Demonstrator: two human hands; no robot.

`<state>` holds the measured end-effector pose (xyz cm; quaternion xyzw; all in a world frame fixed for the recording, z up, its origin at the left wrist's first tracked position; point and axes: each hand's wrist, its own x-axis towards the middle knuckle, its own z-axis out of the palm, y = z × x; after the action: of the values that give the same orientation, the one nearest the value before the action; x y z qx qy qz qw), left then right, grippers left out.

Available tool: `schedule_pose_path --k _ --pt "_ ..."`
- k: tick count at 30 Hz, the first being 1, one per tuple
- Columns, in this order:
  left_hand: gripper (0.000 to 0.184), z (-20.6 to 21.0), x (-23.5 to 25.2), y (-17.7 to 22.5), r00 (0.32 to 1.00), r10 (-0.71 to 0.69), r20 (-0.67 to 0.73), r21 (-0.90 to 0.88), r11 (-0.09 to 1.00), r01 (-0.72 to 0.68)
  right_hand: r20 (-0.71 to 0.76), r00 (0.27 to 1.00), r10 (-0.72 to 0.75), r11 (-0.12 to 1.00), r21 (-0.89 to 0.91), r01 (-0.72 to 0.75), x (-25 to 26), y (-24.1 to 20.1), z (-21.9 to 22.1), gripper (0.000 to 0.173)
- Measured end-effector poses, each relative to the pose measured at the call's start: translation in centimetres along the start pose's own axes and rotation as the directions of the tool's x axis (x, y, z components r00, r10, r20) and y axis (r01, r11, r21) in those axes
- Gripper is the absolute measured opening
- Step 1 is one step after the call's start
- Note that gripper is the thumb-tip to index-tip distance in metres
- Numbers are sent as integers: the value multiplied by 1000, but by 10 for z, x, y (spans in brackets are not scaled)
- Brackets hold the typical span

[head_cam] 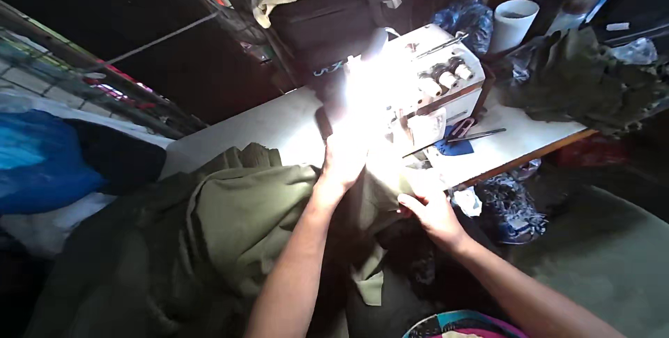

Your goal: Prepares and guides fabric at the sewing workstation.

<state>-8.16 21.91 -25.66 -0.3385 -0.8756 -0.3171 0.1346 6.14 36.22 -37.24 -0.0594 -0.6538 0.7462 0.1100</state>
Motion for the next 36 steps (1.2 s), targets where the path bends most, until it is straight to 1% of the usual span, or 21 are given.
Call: schedule_pose_path --k 2,3,5,6,7,8,10,12,14,16,20,23,25,26,28,30,32,33,34,35,36 --pt "28 9 1 -8 997 -50 64 130 991 41 -46 998 51 999 8 -50 -1 2 -1 12" --pt "29 13 2 -10 992 -84 99 203 977 63 -69 995 71 997 30 -69 -1 3 0 14" --pt "29 19 4 -12 979 -144 143 327 941 90 -93 990 103 992 87 -94 3 5 1 26" --pt "29 21 5 -12 972 -171 159 366 925 102 -101 987 124 987 112 -112 6 5 1 27" --pt "30 22 5 -12 963 -201 182 389 914 117 -95 986 139 983 135 -126 9 7 2 22" --pt "31 22 5 -12 956 -220 194 398 908 128 -73 986 150 980 144 -138 11 7 1 22" --pt "30 21 5 -13 956 -223 189 377 916 139 -37 981 192 973 135 -186 16 5 -1 14" --pt "27 18 5 -12 955 -235 182 306 936 172 -13 974 226 968 112 -224 17 1 -3 14" --pt "21 13 3 -10 971 -189 145 175 971 163 4 970 242 965 104 -241 12 0 -7 17" --pt "19 10 0 -8 974 -166 154 122 981 148 14 964 267 958 107 -267 4 0 -10 19" --pt "23 12 -5 -2 978 -164 128 177 974 140 -7 960 279 951 142 -275 -5 2 -13 16" --pt "25 17 -1 1 986 -166 30 189 969 157 -35 969 244 960 151 -236 -2 -3 -14 17" --pt "29 19 6 5 981 -189 42 252 952 173 -52 974 220 966 153 -210 3 -7 -14 18" --pt "29 21 8 4 984 -168 51 281 948 148 -62 975 214 967 153 -203 5 -9 -15 18" --pt "30 23 11 1 983 -166 80 304 943 134 -78 976 205 973 121 -194 5 -10 -16 17" --pt "32 22 10 -1 976 -199 89 311 936 162 -95 978 185 982 51 -181 3 -8 -19 15" --pt "32 21 2 -2 977 -212 24 281 939 197 -111 982 153 987 -28 -157 -2 -7 -22 11" --pt "27 25 -11 -4 988 -128 -88 259 955 147 -109 984 139 988 -51 -145 -6 -7 -25 9" --pt "25 32 -28 -9 977 25 -213 266 963 33 -97 989 115 991 -60 -121 -9 -7 -28 9" --pt "31 40 -47 -13 940 195 -279 297 949 -108 -76 994 76 995 -53 -80 -12 -9 -30 8" --pt "43 47 -68 -12 905 311 -289 283 931 -230 -55 998 33 999 -28 -35 -15 -13 -31 7"
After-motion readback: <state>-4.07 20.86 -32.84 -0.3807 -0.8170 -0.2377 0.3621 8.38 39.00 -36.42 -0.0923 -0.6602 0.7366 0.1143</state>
